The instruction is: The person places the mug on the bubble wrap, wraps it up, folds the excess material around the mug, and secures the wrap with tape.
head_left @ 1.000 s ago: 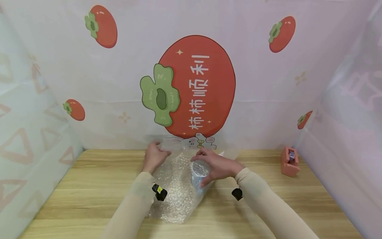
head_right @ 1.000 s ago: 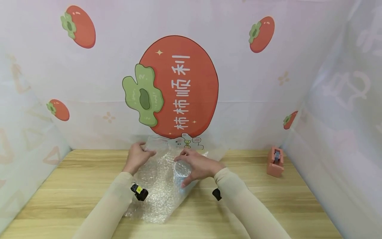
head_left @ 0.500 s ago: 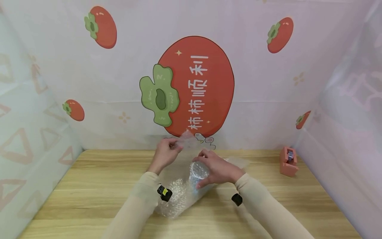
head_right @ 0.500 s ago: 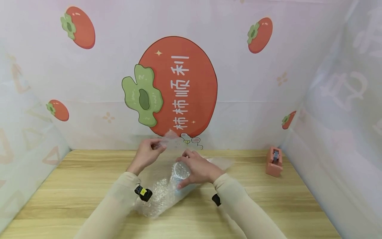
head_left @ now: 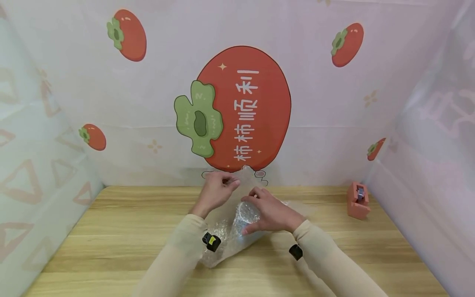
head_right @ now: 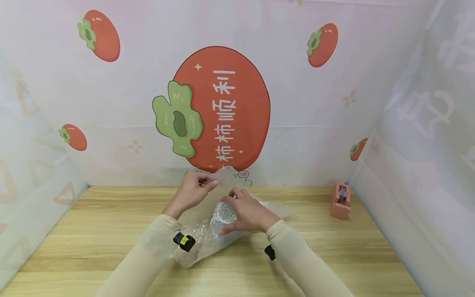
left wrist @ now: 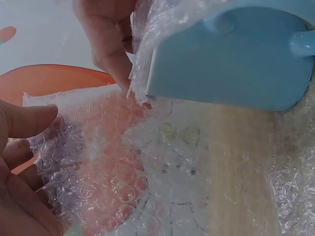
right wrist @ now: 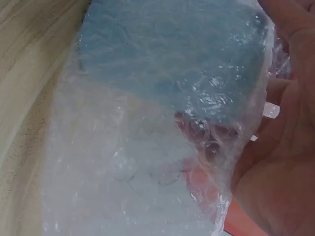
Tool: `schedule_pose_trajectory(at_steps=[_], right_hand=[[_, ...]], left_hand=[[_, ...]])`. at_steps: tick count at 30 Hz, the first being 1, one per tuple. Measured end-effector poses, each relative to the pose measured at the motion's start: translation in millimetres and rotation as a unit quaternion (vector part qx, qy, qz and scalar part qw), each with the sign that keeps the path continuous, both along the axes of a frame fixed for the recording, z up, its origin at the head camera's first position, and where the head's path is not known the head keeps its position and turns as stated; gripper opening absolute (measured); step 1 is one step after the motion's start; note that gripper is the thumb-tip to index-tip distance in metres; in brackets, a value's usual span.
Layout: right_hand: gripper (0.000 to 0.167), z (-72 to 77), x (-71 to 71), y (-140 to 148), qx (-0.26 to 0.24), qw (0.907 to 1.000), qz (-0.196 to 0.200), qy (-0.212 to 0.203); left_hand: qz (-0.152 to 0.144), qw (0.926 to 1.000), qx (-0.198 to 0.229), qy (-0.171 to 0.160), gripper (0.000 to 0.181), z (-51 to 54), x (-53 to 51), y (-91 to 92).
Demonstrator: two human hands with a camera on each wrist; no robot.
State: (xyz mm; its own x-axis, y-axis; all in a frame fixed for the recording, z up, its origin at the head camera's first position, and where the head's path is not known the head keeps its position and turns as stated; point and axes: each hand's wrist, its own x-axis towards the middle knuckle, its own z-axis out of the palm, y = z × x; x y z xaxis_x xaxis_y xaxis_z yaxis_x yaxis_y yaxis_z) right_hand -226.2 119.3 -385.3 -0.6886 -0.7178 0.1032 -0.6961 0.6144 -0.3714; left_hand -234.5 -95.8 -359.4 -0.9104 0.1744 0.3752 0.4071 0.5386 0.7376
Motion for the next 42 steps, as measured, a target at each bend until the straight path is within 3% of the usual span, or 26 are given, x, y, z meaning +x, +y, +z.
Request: schedule_pose_trajectory(at_steps=[5,11,20,32,42], right_hand=[[0.087,3.9,-2.8,5,0.013,0.9989,0.023,-0.039],[0.082,7.9,-6.6,10,0.003,0.9961,0.031,-0.082],[0.084,5.2,-8.7,13,-0.014,0.9961,0.043,-0.076],[0.100,5.2,-6.2,14,-0.048,0.9945,0.012,-0.093],[0.081,2.8,-2.2,15,-0.057,0.9959,-0.001,-0.069]], left_hand=[[0.008,0.9999,0.008,-0.002,0.009,-5.0,-3.2,-2.4],[0.001,0.9988,0.046,-0.013,0.010,-7.6,-5.9,-7.2],[-0.005,0.9968,0.071,-0.035,0.009,-6.7,-5.9,-9.1],[-0.003,0.9961,0.077,-0.043,0.009,-9.0,-6.0,-9.1],[-0.004,0.9956,0.081,-0.047,0.010,-9.3,-5.1,-9.9]])
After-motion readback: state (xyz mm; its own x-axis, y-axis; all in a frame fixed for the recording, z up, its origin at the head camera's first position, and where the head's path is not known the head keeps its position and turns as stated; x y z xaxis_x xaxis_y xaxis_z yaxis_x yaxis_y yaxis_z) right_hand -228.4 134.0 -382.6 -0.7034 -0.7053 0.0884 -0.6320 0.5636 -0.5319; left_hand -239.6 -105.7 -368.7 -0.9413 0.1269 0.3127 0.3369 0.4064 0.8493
